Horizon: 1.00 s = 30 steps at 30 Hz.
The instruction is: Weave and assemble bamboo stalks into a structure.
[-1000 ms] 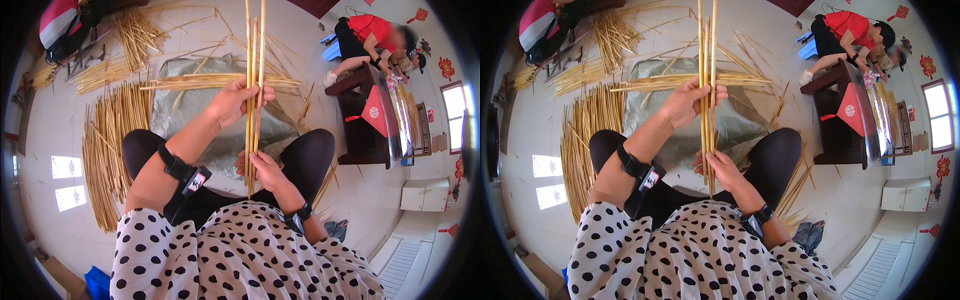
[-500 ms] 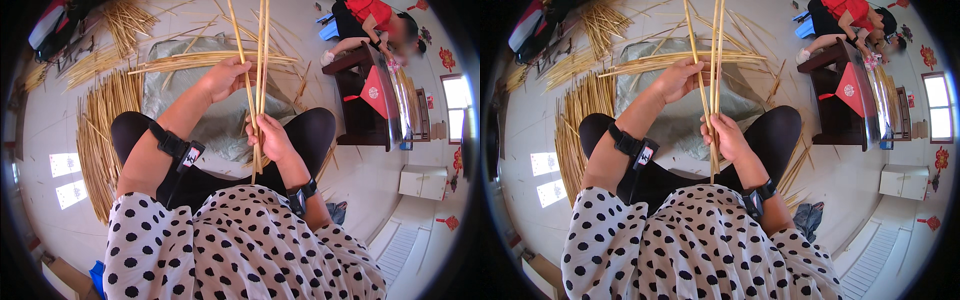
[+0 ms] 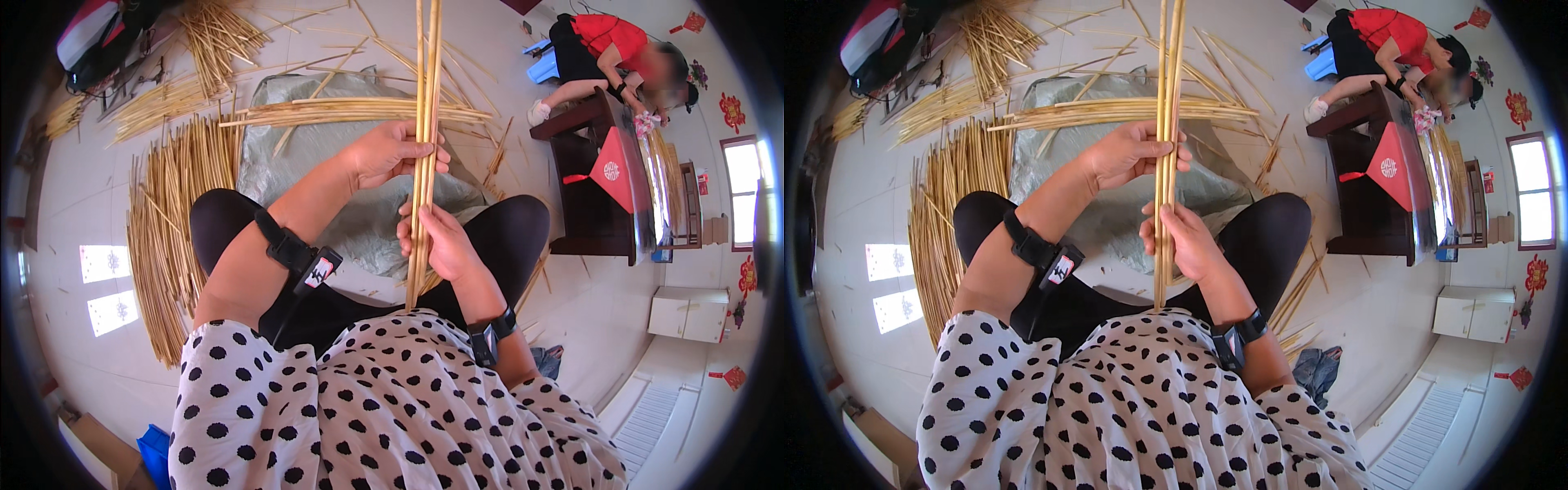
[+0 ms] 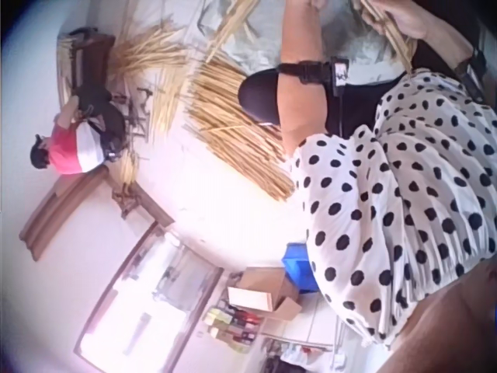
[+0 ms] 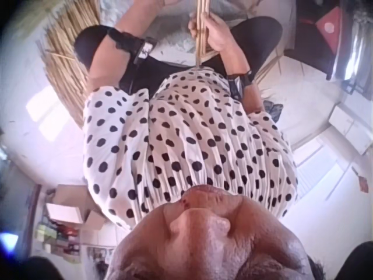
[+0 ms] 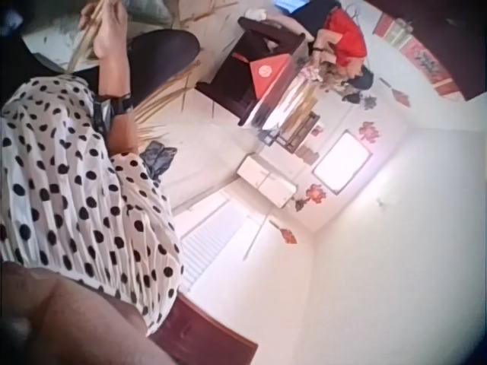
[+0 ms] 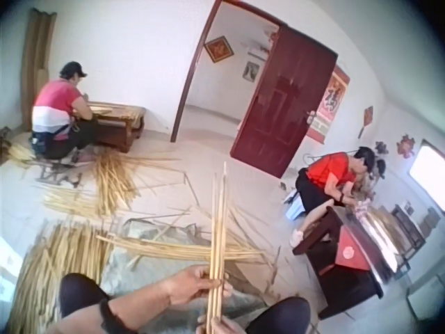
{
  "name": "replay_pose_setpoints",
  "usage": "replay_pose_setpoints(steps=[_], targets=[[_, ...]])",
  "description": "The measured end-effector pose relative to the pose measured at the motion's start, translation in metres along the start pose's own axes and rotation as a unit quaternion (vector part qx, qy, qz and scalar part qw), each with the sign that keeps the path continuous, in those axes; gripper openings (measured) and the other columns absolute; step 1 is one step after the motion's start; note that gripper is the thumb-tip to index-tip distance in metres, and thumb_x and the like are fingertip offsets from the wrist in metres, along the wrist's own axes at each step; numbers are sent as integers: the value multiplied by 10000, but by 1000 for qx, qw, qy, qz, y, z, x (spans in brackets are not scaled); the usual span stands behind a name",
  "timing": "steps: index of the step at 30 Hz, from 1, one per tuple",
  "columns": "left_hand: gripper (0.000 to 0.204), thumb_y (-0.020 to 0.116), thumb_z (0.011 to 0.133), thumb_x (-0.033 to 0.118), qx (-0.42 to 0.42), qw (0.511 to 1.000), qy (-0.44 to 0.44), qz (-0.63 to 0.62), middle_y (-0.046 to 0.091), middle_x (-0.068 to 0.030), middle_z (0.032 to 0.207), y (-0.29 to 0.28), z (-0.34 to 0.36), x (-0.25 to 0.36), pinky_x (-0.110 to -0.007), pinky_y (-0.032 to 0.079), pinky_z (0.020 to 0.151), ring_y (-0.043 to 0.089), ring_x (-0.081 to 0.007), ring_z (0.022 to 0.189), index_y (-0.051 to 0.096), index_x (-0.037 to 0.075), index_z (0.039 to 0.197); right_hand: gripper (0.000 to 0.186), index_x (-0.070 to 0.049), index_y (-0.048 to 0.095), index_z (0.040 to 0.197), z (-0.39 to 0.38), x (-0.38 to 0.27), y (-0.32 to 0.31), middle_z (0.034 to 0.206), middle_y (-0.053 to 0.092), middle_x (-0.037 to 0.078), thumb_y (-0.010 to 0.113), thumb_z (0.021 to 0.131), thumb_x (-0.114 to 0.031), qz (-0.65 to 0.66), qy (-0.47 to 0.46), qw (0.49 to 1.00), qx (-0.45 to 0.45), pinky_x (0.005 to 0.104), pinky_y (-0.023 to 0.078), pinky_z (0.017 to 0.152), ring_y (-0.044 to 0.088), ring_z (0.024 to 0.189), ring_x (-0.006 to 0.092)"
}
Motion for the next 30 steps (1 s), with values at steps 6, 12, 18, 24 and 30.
replay_pose_setpoints(steps=[6,12,18,24,30], targets=[[222,510,924,102,53,996,62,-21,627,-128,1040,-7,-7,33,-324,515,864,628,-214,974,507,22,1130,387,-14,436,1219,-16,5,6,956,577,121,393,984,-318,-6,20,999,-39,298,512,677,604,740,169],[297,471,945,123,48,993,101,-31,604,-137,1108,-14,-9,50,-312,511,856,608,-215,1019,455,15,1222,411,1,432,1222,-24,9,8,975,576,126,387,985,-331,-17,33,998,-57,287,515,674,609,755,167],[320,448,950,110,27,994,95,-50,570,-166,1164,-5,-15,49,-307,494,880,581,-231,1067,418,-8,1246,391,0,466,1194,-28,16,10,925,587,128,368,992,-321,16,35,997,-74,252,477,628,567,688,147],[340,474,937,112,2,994,92,-54,566,-184,1167,-2,-16,48,-321,492,893,581,-239,1075,414,-18,1245,406,4,469,1183,-33,17,13,873,603,132,370,988,-338,62,56,991,-102,250,458,602,550,658,155],[289,547,901,104,12,994,96,-41,625,-143,1064,-9,-13,49,-305,508,863,621,-219,1001,490,0,1165,404,7,467,1167,-31,18,15,859,605,127,376,985,-341,70,55,989,-122,250,444,594,535,641,154]])
Point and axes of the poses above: each hand's wrist, its own z-axis towards the middle knuckle, its own y-axis out of the palm, x = y × z, the point moved 7 cm from there along z, towards the middle knuckle
